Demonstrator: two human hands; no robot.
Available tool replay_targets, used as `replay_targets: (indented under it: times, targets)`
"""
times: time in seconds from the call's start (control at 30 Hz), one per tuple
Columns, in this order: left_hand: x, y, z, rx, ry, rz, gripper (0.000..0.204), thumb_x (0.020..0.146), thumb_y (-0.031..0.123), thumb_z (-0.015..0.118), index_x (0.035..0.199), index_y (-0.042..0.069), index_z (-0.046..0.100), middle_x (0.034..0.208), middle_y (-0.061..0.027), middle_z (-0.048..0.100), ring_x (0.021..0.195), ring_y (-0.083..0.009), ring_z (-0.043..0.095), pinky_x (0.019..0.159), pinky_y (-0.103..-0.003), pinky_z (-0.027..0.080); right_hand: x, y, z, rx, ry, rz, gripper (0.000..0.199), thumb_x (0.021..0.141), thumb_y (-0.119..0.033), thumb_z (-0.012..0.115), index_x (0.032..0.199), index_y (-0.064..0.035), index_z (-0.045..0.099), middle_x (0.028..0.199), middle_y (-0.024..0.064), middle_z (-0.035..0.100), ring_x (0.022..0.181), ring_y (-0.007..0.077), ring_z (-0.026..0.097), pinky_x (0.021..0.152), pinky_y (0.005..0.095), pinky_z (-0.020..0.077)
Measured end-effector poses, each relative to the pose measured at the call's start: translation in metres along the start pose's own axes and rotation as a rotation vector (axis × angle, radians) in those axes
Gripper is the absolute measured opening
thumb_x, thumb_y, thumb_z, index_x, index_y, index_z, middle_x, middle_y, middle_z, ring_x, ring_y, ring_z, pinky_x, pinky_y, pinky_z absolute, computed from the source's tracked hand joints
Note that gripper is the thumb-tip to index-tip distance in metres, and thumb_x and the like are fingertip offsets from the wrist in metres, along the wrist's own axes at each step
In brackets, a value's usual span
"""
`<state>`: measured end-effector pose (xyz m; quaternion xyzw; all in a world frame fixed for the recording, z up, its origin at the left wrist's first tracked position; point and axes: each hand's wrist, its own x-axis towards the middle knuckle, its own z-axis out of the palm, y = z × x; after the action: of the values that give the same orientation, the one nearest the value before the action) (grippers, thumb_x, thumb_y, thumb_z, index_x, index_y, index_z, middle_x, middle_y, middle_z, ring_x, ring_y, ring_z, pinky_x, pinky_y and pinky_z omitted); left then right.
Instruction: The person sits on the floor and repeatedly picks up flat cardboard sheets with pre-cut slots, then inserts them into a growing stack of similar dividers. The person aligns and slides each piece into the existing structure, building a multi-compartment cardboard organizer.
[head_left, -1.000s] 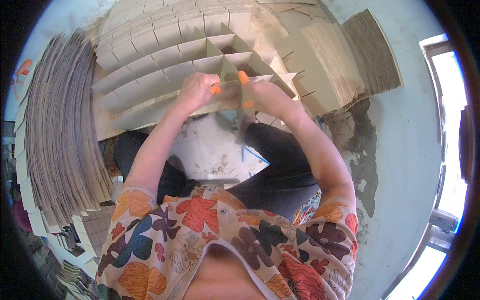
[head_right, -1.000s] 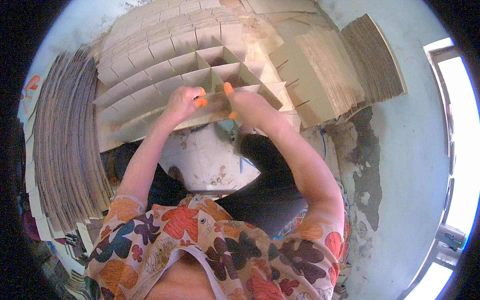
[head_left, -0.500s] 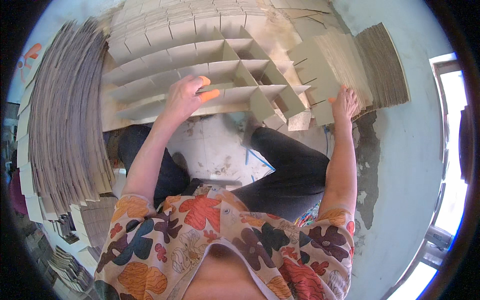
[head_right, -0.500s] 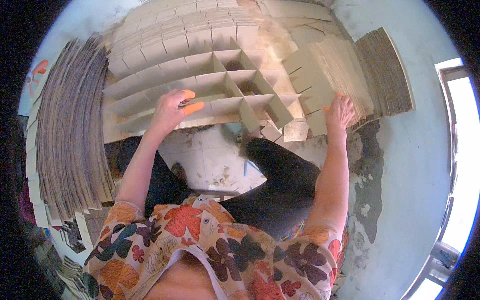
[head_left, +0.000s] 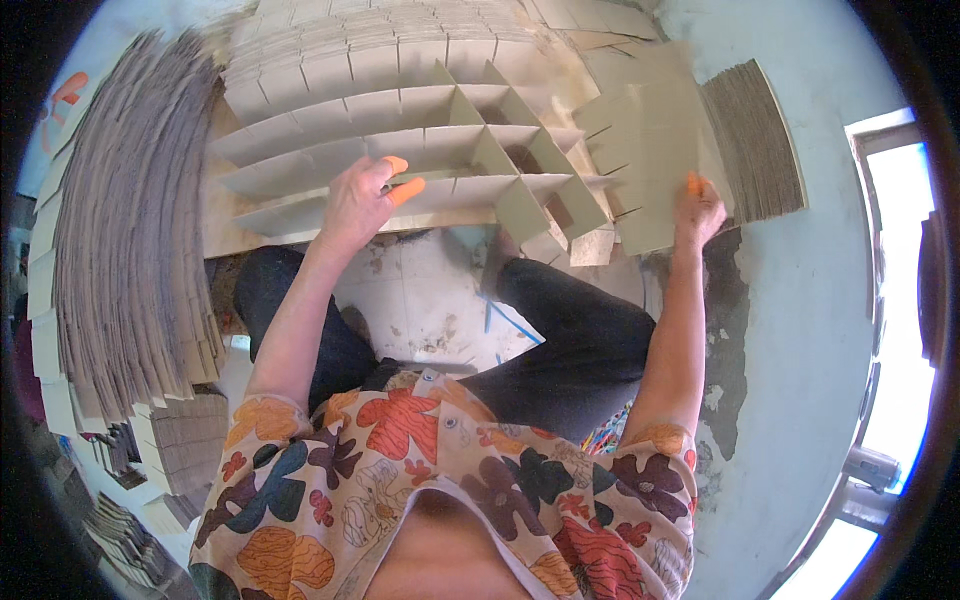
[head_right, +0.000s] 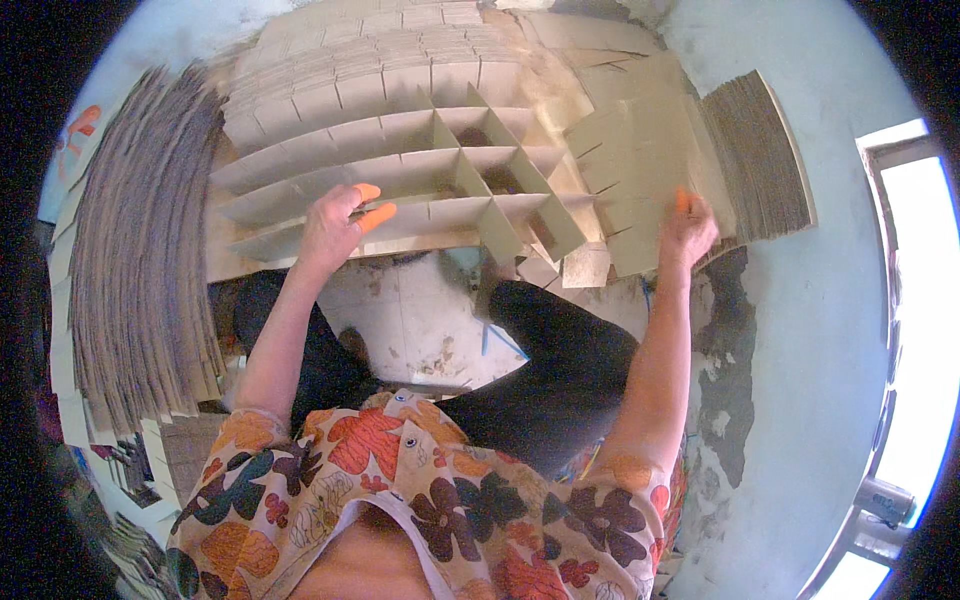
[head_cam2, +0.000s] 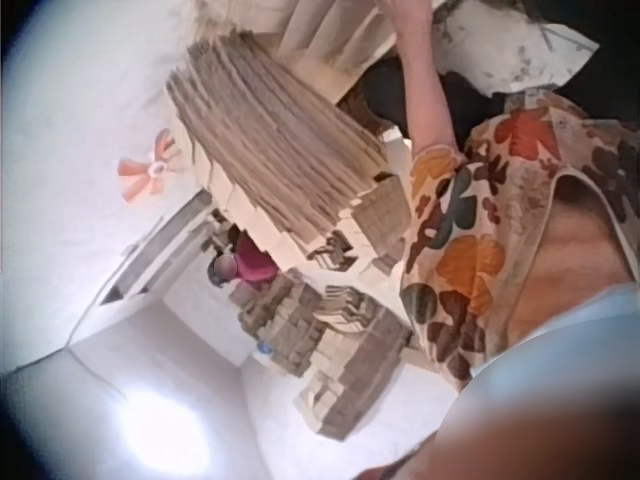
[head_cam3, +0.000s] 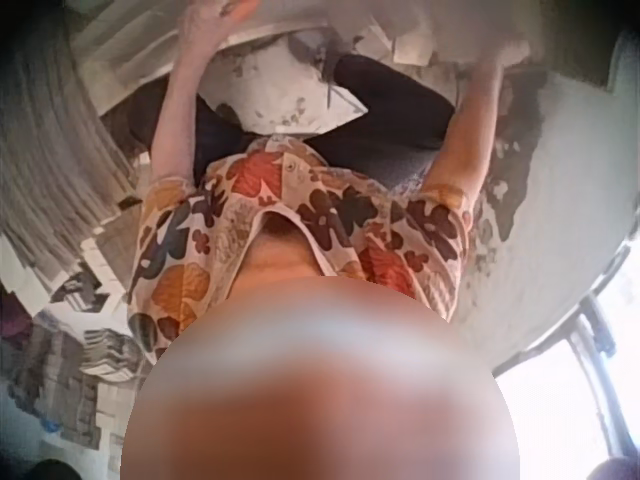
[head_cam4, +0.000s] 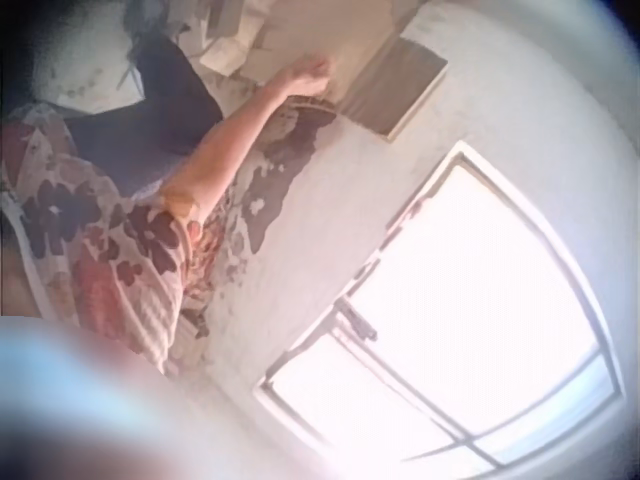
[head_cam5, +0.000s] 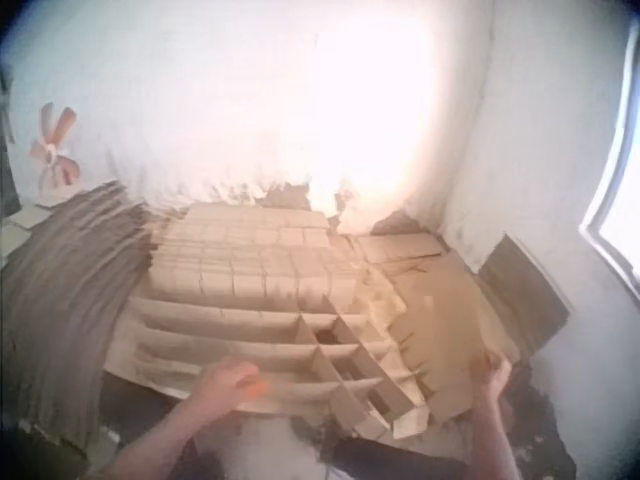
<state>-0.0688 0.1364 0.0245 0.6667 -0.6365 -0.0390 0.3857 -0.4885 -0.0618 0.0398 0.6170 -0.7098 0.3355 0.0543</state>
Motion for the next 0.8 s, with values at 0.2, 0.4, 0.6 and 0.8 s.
replay_targets:
  times: [0.2, 0.4, 0.6, 0.8]
  targets:
    - [-0.001, 0.004, -0.005, 0.023, -0.115, 0.003, 0.031, 0.073, 0.025, 0.075, 0.092, 0.003, 0.065, 0.085, -0.0143, 0.065, 0.078, -0.0288, 0.062, 0.067, -0.037, 0.05, -0.017, -0.119, -0.077, 0.481, 0.048, -0.378, 0.02, 0.079, -0.011, 0.069, 0.098, -0.004, 0.067, 0.104, 0.0115, 0.067, 0.067, 0.0145, 0.061, 0.059, 0.028, 0.0488]
    - [-0.009, -0.013, 0.012, 0.08, -0.158, 0.094, 0.021, 0.075, 0.02, 0.072, 0.084, 0.004, 0.064, 0.079, -0.0116, 0.064, 0.075, -0.0289, 0.06, 0.064, -0.041, 0.048, -0.061, -0.187, -0.072, 0.533, -0.456, -0.56, 0.045, 0.072, -0.006, 0.073, 0.116, -0.0069, 0.062, 0.08, 0.0146, 0.063, 0.055, 0.0107, 0.046, 0.055, 0.0253, 0.0441]
    - [-0.011, -0.009, 0.016, 0.074, -0.107, 0.136, 0.015, 0.075, 0.018, 0.068, 0.079, 0.005, 0.062, 0.068, -0.0126, 0.061, 0.071, -0.031, 0.058, 0.06, -0.043, 0.048, -0.085, -0.21, -0.049, 0.606, -0.581, -0.582, 0.039, 0.075, 0.0, 0.071, 0.112, 0.0006, 0.061, 0.068, 0.0013, 0.059, 0.058, 0.0033, 0.034, 0.052, 0.0201, 0.0387]
    - [-0.01, -0.01, 0.019, 0.012, -0.059, 0.162, 0.014, 0.074, 0.017, 0.068, 0.076, 0.004, 0.061, 0.064, -0.0155, 0.057, 0.069, -0.0322, 0.057, 0.057, -0.044, 0.046, -0.09, -0.216, -0.028, 0.497, -0.602, -0.666, 0.048, 0.073, -0.004, 0.068, 0.119, -0.0016, 0.057, 0.074, 0.0247, 0.057, 0.052, 0.0239, 0.054, 0.055, 0.0333, 0.046]
